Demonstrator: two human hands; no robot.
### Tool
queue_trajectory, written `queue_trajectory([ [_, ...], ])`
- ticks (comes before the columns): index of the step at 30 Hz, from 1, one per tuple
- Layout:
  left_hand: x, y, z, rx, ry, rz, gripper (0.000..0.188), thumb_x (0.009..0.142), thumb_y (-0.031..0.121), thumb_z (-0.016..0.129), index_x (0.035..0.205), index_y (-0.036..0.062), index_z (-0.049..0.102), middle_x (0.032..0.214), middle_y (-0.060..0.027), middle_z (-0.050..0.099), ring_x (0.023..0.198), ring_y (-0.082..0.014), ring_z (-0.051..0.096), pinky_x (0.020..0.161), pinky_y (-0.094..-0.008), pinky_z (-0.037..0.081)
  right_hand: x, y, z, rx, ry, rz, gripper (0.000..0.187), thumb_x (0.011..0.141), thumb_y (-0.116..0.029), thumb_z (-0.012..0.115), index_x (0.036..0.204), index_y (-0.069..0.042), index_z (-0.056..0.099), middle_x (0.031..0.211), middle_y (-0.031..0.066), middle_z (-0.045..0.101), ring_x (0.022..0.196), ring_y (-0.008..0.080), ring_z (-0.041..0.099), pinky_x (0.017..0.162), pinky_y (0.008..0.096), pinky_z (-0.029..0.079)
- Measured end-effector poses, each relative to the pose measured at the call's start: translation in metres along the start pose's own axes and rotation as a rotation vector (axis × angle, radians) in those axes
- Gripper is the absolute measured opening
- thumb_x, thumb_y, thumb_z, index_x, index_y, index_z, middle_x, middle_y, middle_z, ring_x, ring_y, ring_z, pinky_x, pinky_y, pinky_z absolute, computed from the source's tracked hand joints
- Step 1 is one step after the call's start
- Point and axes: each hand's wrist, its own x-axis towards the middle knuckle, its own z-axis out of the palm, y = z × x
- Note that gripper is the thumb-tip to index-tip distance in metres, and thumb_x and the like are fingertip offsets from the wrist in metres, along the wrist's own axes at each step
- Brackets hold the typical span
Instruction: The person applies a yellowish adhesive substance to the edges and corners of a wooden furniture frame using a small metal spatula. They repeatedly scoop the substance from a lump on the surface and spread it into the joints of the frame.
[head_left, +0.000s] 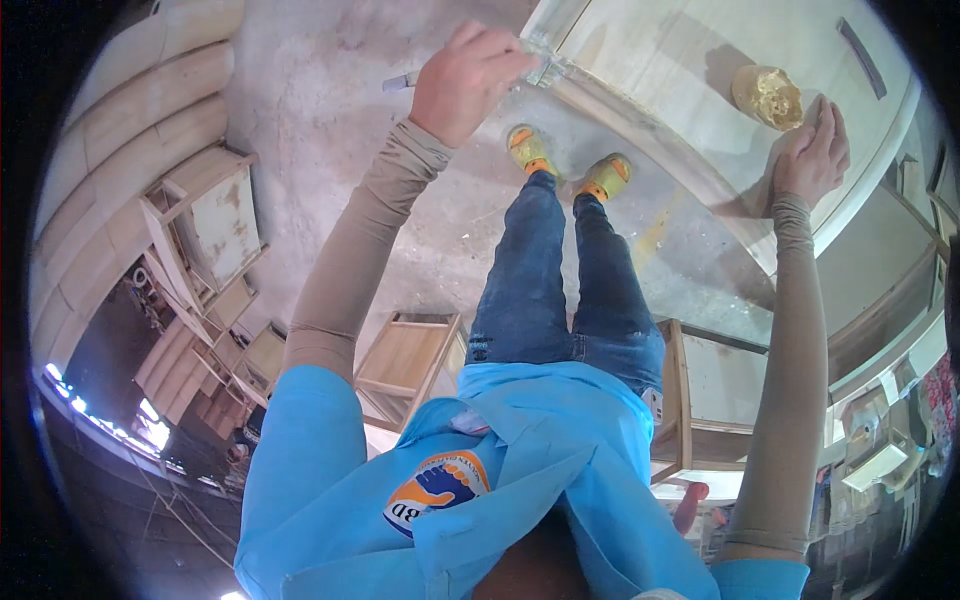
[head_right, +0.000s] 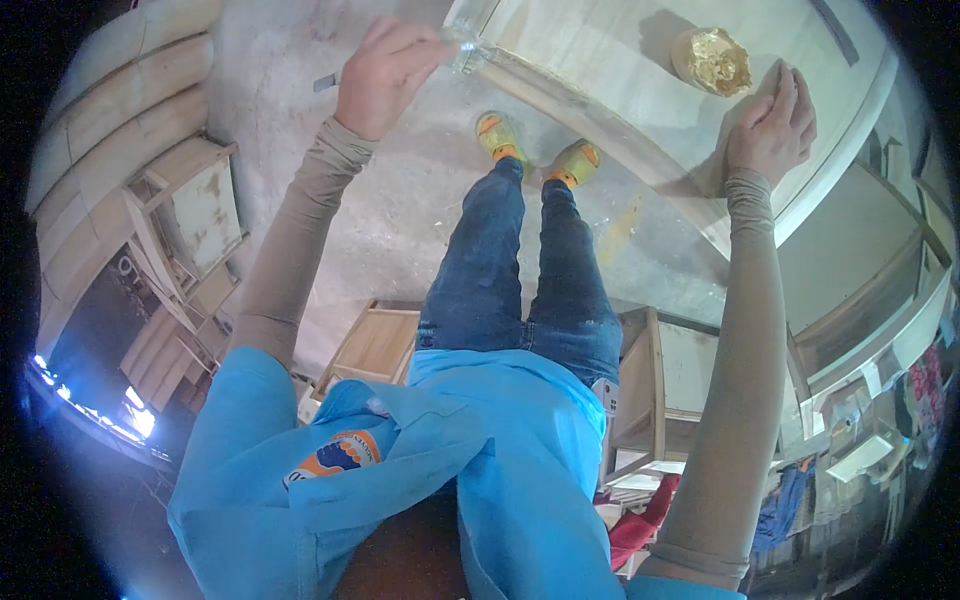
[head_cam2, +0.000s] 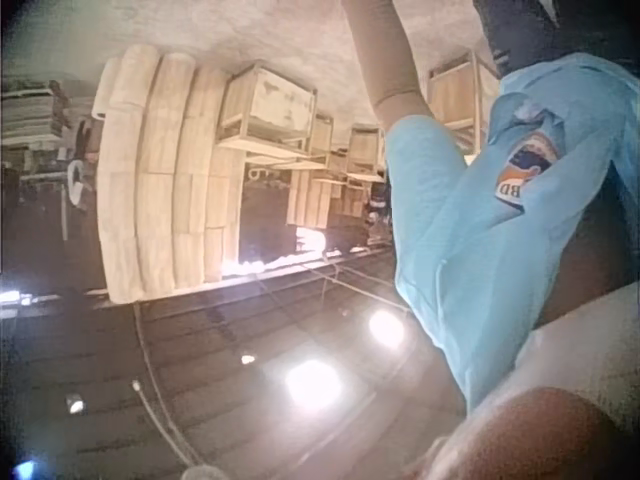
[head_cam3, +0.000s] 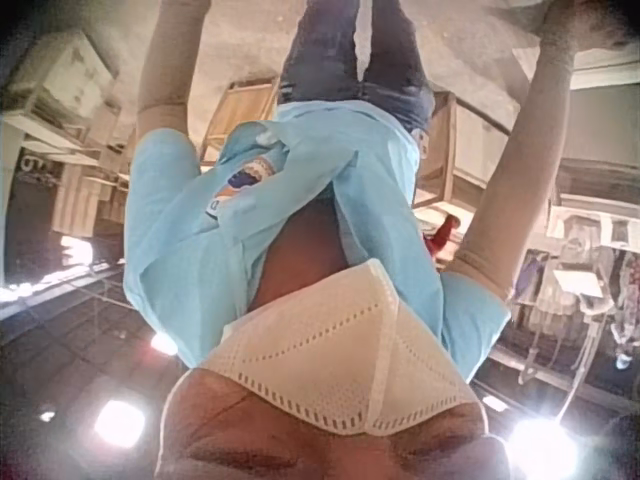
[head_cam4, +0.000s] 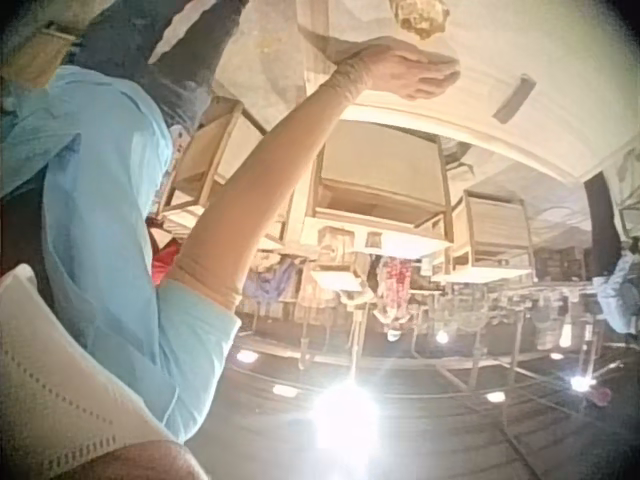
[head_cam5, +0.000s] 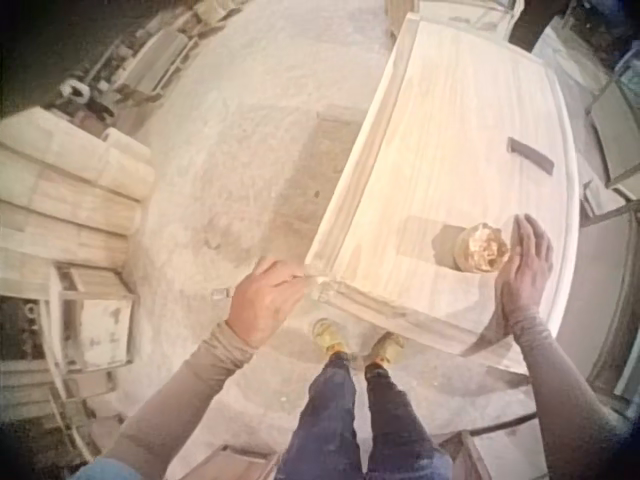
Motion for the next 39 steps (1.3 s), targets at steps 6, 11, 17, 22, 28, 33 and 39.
queue_trajectory([
  [6, 0.018, -0.019, -0.018, -0.151, -0.201, 0.018, 0.023, 0.077, 0.006, 0.071, 0.099, 0.012, 0.075, 0.091, -0.0019, 0.063, 0.087, -0.0239, 0.055, 0.074, -0.0339, 0.049, 0.002, 0.003, 0.001, 0.05, -0.007, 0.012, 0.046, 0.095, -0.026, 0.047, 0.14, -0.027, 0.051, 0.145, -0.0004, 0.048, 0.135, 0.0284, 0.041, 0.111, 0.0493, 0.03],
  [11, 0.036, -0.042, -0.011, -0.214, -0.233, 0.14, 0.021, 0.077, 0.005, 0.071, 0.096, 0.0109, 0.074, 0.089, -0.0021, 0.063, 0.086, -0.0236, 0.056, 0.073, -0.0338, 0.049, -0.009, 0.002, -0.016, 0.319, -0.015, 0.105, 0.047, 0.094, -0.019, 0.053, 0.14, -0.01, 0.05, 0.144, 0.0119, 0.048, 0.135, 0.0323, 0.041, 0.111, 0.0482, 0.031],
  [17, 0.056, -0.062, -0.011, -0.326, -0.334, 0.271, 0.021, 0.073, 0.004, 0.073, 0.093, 0.0118, 0.074, 0.086, -0.0019, 0.062, 0.081, -0.0224, 0.056, 0.068, -0.0324, 0.05, -0.107, -0.052, -0.069, 0.072, 0.431, 0.823, 0.061, 0.096, -0.015, 0.054, 0.149, 0.0, 0.029, 0.15, 0.0222, 0.036, 0.133, 0.0364, 0.042, 0.115, 0.0436, 0.03],
  [22, 0.064, -0.071, -0.001, -0.33, -0.349, 0.417, 0.017, 0.073, 0.006, 0.072, 0.089, 0.0122, 0.071, 0.086, 0.0009, 0.058, 0.085, -0.0196, 0.058, 0.071, -0.0311, 0.054, -0.169, -0.08, -0.032, 0.651, 0.768, 1.625, 0.06, 0.095, -0.029, 0.05, 0.147, -0.004, 0.033, 0.153, 0.0178, 0.033, 0.135, 0.0303, 0.04, 0.108, 0.0464, 0.036],
  [28, 0.087, -0.063, -0.014, -0.443, -0.408, 0.422, 0.021, 0.072, 0.004, 0.073, 0.093, 0.0093, 0.073, 0.084, -0.0022, 0.059, 0.082, -0.0224, 0.057, 0.068, -0.0338, 0.05, -0.114, -0.115, 0.008, 1.021, 0.81, 1.466, 0.062, 0.103, -0.041, 0.031, 0.148, 0.002, 0.03, 0.155, 0.0202, 0.033, 0.139, 0.0347, 0.037, 0.117, 0.0432, 0.03],
  [33, 0.098, -0.034, -0.002, -0.406, -0.428, 0.493, 0.02, 0.073, 0.005, 0.073, 0.092, 0.0105, 0.073, 0.085, -0.0018, 0.059, 0.084, -0.0222, 0.057, 0.069, -0.0347, 0.051, -0.105, -0.111, 0.032, 0.704, 1.0, 1.489, 0.059, 0.105, -0.035, 0.028, 0.149, 0.004, 0.026, 0.151, 0.0286, 0.033, 0.136, 0.0403, 0.04, 0.114, 0.0455, 0.036],
  [39, 0.106, -0.007, 0.01, -0.252, -0.451, 0.575, 0.017, 0.076, 0.009, 0.071, 0.092, 0.0131, 0.073, 0.087, 0.0008, 0.058, 0.086, -0.0197, 0.058, 0.07, -0.035, 0.054, -0.094, -0.129, 0.024, 0.463, 0.861, 1.546, 0.057, 0.106, -0.031, 0.025, 0.147, 0.008, 0.024, 0.145, 0.0338, 0.038, 0.132, 0.0456, 0.043, 0.111, 0.0482, 0.039],
])
